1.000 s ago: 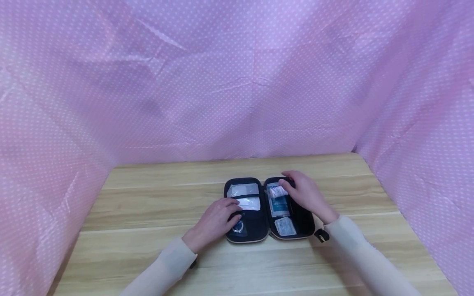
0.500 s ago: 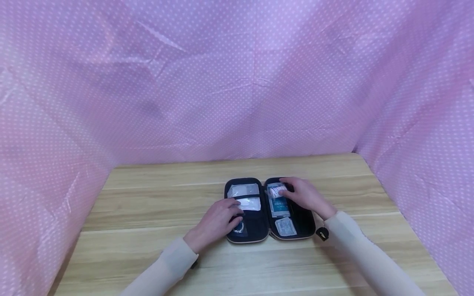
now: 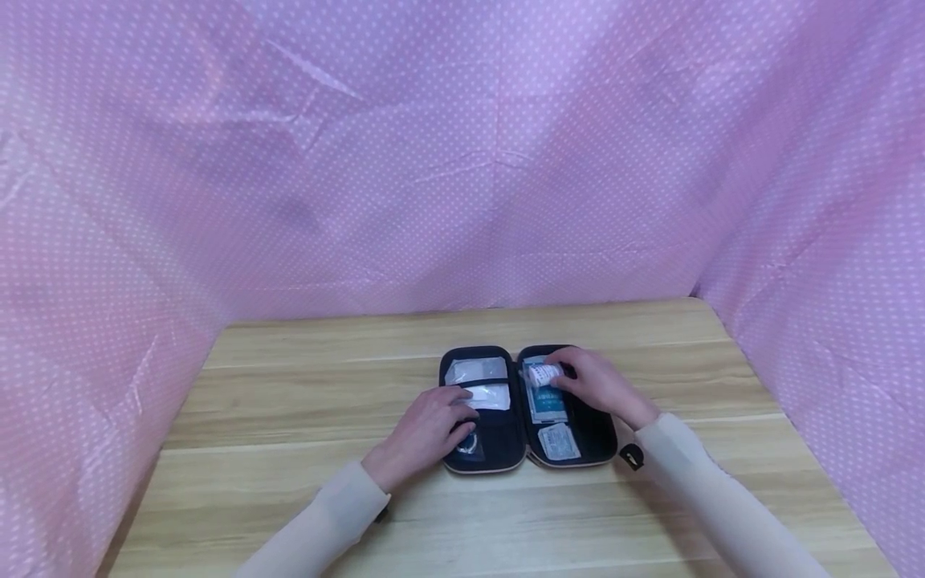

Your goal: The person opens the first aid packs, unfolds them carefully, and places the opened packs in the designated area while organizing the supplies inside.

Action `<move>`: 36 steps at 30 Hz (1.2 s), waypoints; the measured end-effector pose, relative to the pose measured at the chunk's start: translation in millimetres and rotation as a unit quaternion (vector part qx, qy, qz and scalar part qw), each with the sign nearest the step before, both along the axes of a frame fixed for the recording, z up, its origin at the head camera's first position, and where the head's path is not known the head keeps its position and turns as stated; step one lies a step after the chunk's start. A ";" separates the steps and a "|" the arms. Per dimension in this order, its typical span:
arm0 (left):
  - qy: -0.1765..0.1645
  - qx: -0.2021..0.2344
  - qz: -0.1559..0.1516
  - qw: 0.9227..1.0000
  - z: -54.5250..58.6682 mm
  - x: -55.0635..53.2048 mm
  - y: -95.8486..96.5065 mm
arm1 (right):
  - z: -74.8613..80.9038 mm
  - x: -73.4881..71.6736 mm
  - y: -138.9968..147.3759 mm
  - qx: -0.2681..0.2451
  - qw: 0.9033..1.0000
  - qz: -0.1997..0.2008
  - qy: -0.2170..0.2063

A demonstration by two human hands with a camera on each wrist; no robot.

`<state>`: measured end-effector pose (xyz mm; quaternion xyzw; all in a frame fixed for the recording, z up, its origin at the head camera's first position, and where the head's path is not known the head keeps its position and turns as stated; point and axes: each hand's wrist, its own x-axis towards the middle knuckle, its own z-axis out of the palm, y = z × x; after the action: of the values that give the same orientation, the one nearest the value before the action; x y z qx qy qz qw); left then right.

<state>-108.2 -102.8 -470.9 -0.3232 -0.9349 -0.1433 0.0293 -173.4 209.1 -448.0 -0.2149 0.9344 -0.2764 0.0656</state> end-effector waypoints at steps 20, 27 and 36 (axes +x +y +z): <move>0.014 0.004 0.001 1.000 4.3 0.4 4.0 | 12.2 28.3 -8.8 -0.105 0.992 -0.015 0.071; 0.025 0.005 -0.006 1.000 3.2 0.2 4.5 | 10.3 37.0 -18.9 -0.126 0.990 -0.015 0.068; 0.050 0.015 -0.021 0.998 -0.6 1.5 4.4 | 4.7 43.8 -29.9 -0.178 0.984 -0.029 -0.012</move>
<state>-106.7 -98.4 -471.5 -0.3488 -0.9232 -0.1415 0.0783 -129.6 179.2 -443.3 -0.1928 0.8752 -0.4427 0.0299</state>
